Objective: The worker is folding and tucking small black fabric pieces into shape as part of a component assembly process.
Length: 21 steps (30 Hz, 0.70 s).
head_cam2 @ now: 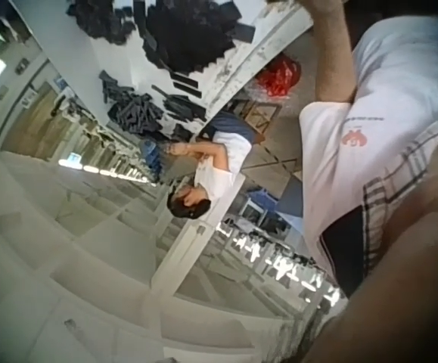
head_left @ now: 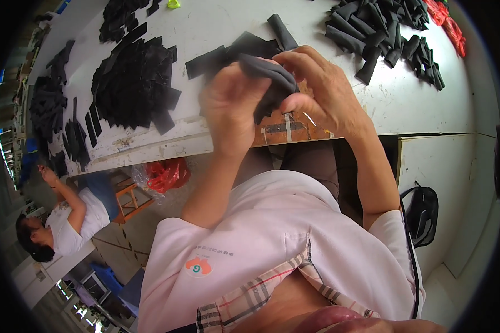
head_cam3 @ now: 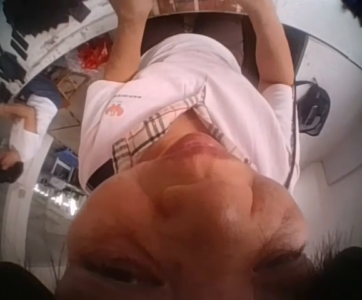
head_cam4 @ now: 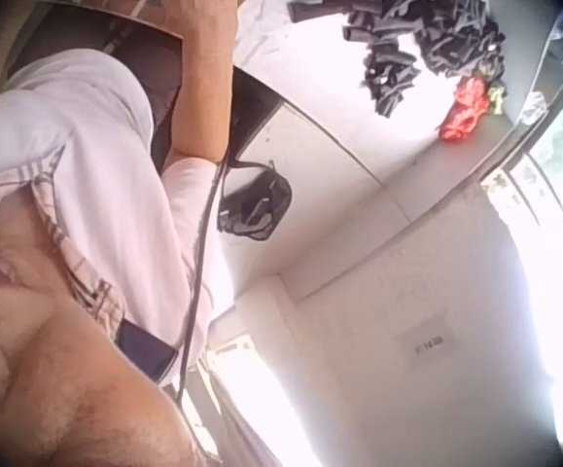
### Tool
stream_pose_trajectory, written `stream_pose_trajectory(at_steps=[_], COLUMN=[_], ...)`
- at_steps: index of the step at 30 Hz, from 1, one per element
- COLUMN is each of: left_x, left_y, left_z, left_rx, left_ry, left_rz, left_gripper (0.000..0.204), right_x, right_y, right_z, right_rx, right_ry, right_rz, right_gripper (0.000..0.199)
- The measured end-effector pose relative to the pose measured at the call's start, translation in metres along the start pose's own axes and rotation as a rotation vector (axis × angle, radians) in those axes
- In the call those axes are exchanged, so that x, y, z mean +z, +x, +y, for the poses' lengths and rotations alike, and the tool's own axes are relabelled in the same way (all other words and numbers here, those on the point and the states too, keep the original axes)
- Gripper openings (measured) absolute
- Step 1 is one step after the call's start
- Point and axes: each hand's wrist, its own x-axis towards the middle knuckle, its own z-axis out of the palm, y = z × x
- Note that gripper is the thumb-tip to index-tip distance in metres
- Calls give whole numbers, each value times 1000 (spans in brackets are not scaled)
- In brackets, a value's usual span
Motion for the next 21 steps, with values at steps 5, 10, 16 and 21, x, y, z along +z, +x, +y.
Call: stream_pose_trajectory(at_steps=[5,10,16,21], left_x=[-18,-2,11,-3], left_y=[-4,-4,21,24], left_z=[-7,-12,9,-13], left_rx=[-21,-268,-147,-22], left_ry=[-124,35,497,844], left_rz=[17,30,-287,-323], left_gripper=[12,9,11,10], right_x=[3,27,19,32], right_y=[-1,-28,-32,-41], right_z=[9,40,29,47], right_rx=[-140,20,68,222], right_ry=[-388,-150,112,217], right_rz=[-258,-124,-64,-183], right_gripper=[27,18,7,8])
